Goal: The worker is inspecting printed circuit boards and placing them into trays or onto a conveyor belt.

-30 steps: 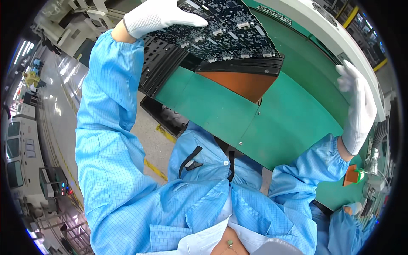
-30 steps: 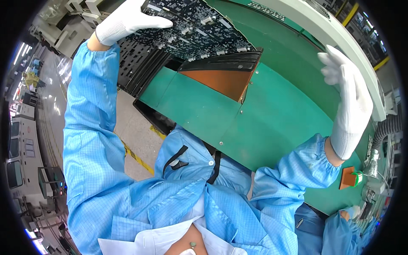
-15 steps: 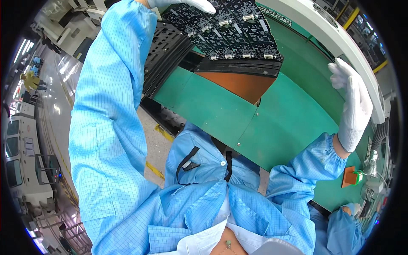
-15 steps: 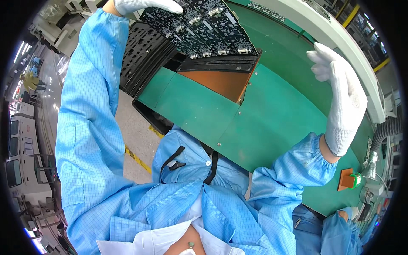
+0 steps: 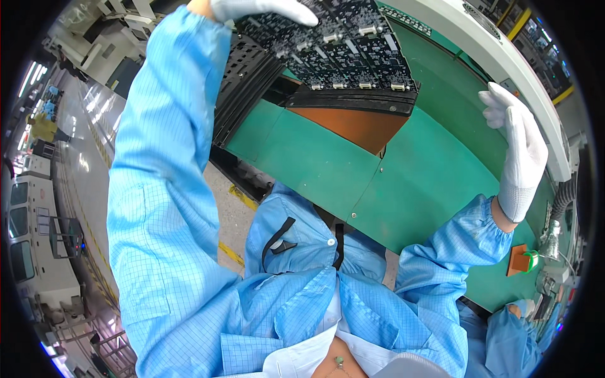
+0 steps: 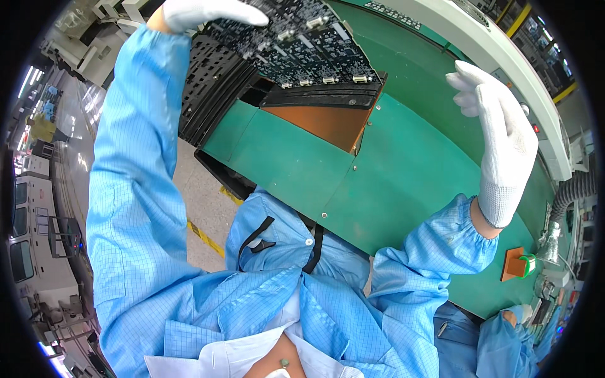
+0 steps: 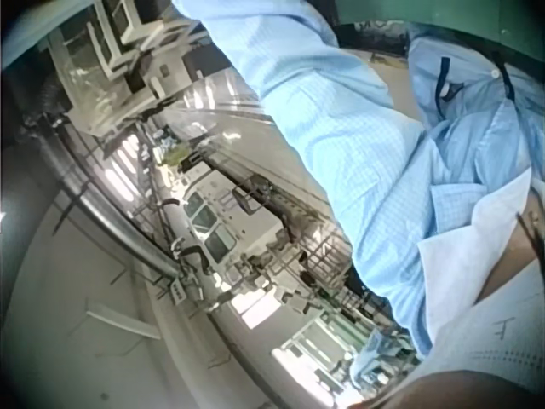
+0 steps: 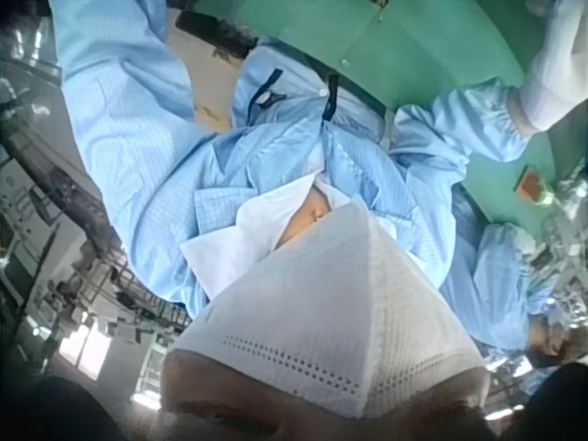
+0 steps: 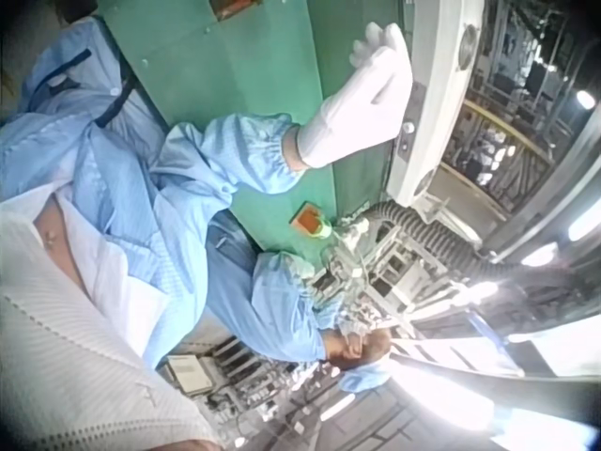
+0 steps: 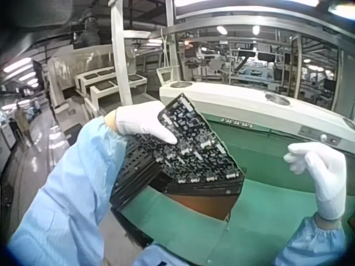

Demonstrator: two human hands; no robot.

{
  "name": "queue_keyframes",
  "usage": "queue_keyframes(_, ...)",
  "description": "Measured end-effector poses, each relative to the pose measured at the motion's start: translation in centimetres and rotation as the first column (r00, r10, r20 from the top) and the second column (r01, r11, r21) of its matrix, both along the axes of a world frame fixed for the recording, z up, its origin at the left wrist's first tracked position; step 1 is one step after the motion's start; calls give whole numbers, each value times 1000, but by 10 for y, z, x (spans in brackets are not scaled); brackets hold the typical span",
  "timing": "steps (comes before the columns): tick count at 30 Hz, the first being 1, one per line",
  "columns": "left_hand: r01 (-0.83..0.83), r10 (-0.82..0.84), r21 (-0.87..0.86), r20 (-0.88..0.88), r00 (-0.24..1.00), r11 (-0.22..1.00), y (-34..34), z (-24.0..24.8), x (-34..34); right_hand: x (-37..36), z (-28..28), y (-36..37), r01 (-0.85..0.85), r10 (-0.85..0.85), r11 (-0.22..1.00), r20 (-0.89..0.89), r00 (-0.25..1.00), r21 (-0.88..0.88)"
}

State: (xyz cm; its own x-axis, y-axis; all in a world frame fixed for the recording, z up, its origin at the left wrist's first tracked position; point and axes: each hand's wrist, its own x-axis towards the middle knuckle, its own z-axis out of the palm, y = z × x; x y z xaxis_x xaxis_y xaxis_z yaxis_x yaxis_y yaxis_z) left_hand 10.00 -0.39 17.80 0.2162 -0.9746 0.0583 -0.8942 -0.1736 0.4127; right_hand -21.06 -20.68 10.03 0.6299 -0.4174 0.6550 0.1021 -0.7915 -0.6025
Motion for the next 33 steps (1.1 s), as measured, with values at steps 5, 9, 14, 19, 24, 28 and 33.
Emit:
queue_keyframes(5, -147, 158, -96, 119, 980, 985, 49, -50, -47, -5, -1, 0, 22, -22, 1000, -11, 1000, 12)
queue_keyframes(9, 136, 133, -565, 408, 903, 814, 77, -143, -104, -8, 1, 2, 2, -1, 1000, -24, 1000, 31)
queue_keyframes(14, -167, 210, -610, -1, 978, 774, 120, -148, -136, -5, -1, -8, -96, 98, 995, -83, 992, 24)
queue_keyframes(19, -615, 481, -596, -393, 784, 515, 129, -109, -144, 22, -13, 5, -251, 249, 968, -69, 966, -21)
queue_keyframes(24, -733, 246, -499, -722, 647, 462, 114, -117, -152, 58, -26, 31, -382, 364, 909, -128, 922, -169)
queue_keyframes(28, -736, 254, -458, -734, 629, 499, 123, -128, -146, 80, -45, 42, -352, 352, 920, -27, 935, -173)
queue_keyframes(33, -767, 348, -468, -699, 625, 439, 123, -142, -158, 92, -55, 58, -239, 239, 920, -39, 970, -310)
